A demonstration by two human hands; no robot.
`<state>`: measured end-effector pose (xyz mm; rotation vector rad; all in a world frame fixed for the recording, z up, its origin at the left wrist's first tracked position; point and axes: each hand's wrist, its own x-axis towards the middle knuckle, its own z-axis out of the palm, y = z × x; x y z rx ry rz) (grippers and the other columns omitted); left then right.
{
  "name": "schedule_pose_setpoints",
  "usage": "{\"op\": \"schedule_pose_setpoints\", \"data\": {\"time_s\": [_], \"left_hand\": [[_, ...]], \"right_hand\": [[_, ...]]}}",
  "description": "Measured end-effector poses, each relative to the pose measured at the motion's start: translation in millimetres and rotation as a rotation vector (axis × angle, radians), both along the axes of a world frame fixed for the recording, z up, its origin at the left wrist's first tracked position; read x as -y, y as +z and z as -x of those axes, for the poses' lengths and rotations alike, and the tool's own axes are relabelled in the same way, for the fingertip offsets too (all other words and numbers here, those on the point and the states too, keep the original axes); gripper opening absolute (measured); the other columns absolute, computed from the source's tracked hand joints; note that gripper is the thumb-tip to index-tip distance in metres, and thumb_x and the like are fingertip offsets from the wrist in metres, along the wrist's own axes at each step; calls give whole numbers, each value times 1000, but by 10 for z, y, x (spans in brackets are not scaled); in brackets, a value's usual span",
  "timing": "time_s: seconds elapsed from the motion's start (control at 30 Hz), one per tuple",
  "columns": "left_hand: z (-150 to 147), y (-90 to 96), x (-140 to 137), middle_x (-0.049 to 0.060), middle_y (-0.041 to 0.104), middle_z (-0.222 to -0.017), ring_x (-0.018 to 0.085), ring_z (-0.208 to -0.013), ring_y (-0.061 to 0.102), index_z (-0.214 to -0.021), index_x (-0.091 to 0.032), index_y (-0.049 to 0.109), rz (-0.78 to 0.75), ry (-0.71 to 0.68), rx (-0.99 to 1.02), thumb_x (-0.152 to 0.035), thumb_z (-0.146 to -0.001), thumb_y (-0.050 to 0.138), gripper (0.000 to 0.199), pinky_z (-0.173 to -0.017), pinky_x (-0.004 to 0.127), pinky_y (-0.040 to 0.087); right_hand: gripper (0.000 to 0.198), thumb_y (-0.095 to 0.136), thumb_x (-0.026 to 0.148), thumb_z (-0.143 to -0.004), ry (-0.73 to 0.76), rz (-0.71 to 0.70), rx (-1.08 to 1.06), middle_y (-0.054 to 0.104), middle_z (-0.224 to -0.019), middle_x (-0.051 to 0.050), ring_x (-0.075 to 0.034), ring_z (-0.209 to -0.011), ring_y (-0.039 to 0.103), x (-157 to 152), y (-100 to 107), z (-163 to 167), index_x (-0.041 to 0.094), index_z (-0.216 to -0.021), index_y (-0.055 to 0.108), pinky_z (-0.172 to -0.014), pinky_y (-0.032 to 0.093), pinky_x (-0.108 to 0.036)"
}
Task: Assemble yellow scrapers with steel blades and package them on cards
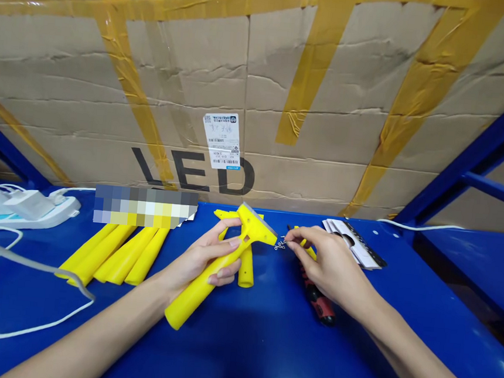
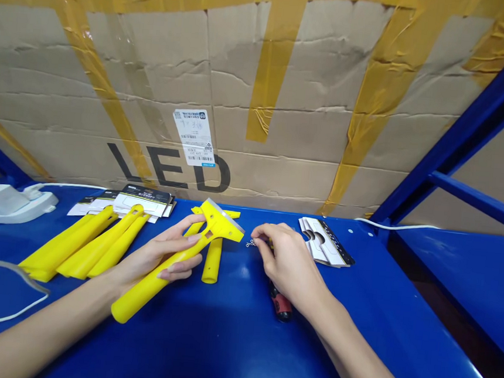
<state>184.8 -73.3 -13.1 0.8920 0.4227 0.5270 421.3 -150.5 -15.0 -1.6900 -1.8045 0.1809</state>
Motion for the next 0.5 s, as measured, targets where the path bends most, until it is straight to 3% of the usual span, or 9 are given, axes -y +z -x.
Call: {"op": "schedule_pose_setpoints", "data": {"time_s": [0.17,0.37,0.5], "left_hand": [[-2,1,23,-4,57,-74,3,-40,46,-119,-26,45,10,-8,-6,-19,-92,66,35,-37,11,27],[-1,-27,27,-3,57,-75,3,-41,46,-120,-25,46,7,-18,1,-18,-93,64,33,-37,10,29],[-1,-36,23,-4,56,-72,3,-41,46,-120,-25,47,6,-21,-2,-18,-93,64,33,-37,11,29]], "right_hand": [[14,62,32,-93,30,-6,-366,78,-95,-4,-22,-88,73,35,5,51,22,-95,72,-85,56,-37],[26,65,39,-91,-22,-9,-494,78,-92,-6,-23,-84,73,26,-42,83,20,-106,74,-81,57,-39],[30,69,44,-87,-5,25,-664,79,-89,-8,-22,-81,73,20,-37,97,18,-100,75,-78,58,-36]]}}
